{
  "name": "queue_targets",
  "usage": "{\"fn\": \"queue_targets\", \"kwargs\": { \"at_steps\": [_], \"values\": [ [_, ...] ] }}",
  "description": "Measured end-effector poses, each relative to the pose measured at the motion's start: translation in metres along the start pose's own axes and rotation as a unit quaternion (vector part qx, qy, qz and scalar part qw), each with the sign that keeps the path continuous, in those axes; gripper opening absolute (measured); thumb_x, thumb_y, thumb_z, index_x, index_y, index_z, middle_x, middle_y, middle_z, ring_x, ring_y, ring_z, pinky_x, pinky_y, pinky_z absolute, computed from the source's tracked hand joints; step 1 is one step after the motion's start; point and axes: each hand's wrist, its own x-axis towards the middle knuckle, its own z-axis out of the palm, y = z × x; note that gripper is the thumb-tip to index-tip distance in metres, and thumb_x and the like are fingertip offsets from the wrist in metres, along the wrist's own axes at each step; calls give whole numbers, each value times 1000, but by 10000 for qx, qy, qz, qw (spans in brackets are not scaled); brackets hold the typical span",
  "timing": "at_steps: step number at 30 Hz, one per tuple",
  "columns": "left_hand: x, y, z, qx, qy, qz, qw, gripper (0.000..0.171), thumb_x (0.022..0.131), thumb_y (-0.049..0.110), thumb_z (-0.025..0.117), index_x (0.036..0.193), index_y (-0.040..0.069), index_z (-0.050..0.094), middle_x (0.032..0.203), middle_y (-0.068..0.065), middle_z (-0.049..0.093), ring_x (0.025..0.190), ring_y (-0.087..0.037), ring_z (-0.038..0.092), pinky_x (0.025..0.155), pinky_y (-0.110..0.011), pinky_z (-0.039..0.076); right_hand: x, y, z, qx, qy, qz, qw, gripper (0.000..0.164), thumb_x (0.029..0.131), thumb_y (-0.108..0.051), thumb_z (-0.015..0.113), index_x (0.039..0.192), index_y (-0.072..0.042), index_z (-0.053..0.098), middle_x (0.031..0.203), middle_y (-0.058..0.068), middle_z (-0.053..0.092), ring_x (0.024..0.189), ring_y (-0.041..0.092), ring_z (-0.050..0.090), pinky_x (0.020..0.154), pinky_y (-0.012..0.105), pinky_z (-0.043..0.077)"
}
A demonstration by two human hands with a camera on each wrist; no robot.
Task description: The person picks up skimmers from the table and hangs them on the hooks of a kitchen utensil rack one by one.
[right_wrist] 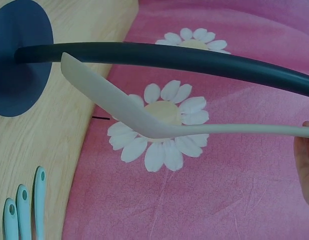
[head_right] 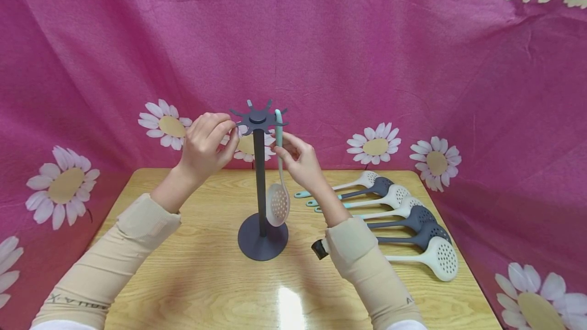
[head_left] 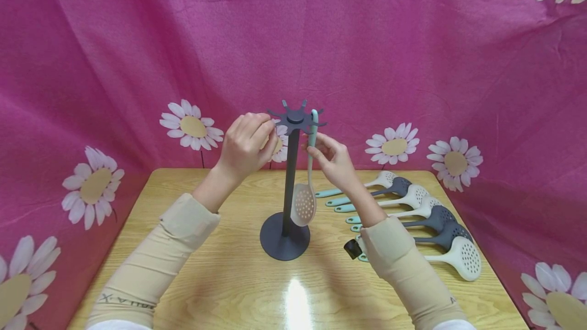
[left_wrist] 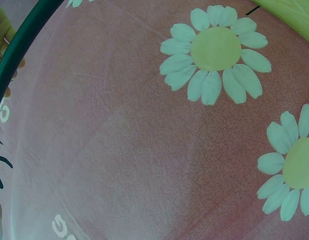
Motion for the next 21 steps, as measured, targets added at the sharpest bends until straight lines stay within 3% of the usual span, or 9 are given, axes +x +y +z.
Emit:
{"fn": "queue_targets", "kwargs": {
  "at_steps": [8, 12, 18, 21],
  "values": [
    [1, 0, 0, -6, 1, 8, 10000, 12, 82, 4, 53, 78, -5, 60, 79, -16, 60, 67, -28, 56, 58, -34, 47, -6, -21, -2, -493, -248, 138, 9984, 38, 84, 5, 58, 120, 11, 50, 97, 27, 61, 91, 27, 61, 87, 38, 48],
    [0, 0, 0, 1, -8, 2, 10000, 12, 82, 4, 53, 78, -5, 60, 79, -16, 60, 67, -28, 56, 58, -34, 47, -10, -29, -1, -803, -339, -180, 9960, 46, 82, 7, 59, 125, 12, 43, 101, 29, 59, 97, 39, 58, 88, 47, 45],
    [0, 0, 0, -4, -32, 3, 10000, 12, 82, 4, 54, 78, -5, 60, 79, -16, 60, 67, -28, 56, 58, -34, 47, -20, -22, -6, -1259, -202, -979, 9870, 49, 80, 8, 60, 126, 12, 42, 110, 28, 56, 104, 40, 53, 90, 51, 41],
    [0, 0, 0, -16, -44, -6, 10000, 11, 81, 4, 55, 79, -5, 60, 79, -16, 60, 67, -28, 56, 58, -34, 47, -28, -8, -11, -1507, -71, -1347, 9793, 45, 82, 4, 59, 124, 10, 44, 113, 25, 54, 106, 38, 51, 92, 50, 40]
  ]
}}
